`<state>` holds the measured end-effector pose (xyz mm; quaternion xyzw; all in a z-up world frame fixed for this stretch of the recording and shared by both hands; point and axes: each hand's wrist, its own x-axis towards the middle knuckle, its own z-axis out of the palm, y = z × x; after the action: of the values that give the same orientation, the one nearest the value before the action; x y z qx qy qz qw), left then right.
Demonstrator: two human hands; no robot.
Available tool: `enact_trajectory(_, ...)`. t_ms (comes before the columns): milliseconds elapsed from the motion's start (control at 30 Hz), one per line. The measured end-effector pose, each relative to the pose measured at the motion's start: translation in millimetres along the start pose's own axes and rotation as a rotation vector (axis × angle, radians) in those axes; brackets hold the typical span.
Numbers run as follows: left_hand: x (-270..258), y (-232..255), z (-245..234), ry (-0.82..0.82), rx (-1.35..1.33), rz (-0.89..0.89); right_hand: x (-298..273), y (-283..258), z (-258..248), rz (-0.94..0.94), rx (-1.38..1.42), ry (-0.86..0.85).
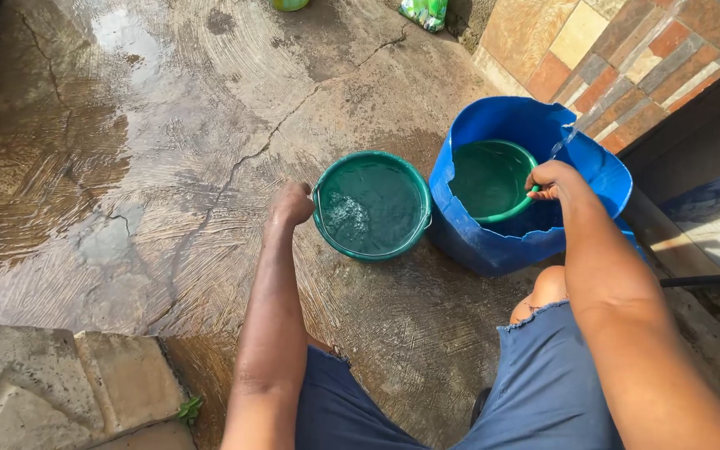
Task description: Rinsing a car with water using a bucket and bowl.
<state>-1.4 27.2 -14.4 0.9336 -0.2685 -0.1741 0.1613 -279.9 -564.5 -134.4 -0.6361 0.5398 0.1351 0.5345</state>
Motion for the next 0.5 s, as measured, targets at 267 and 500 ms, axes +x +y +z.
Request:
enact_trajectory(267,17.6,-11.1,25.0,-0.093,0.130,-0.060,-76.6,1.2,-41.0,-0.050,0.105,0.054)
enact_trajectory(500,-3.1,7.8,25.9,-0.504,-0.194,-0.353,-140.2,13.4,-62.3,-0.254,0.386,0.094)
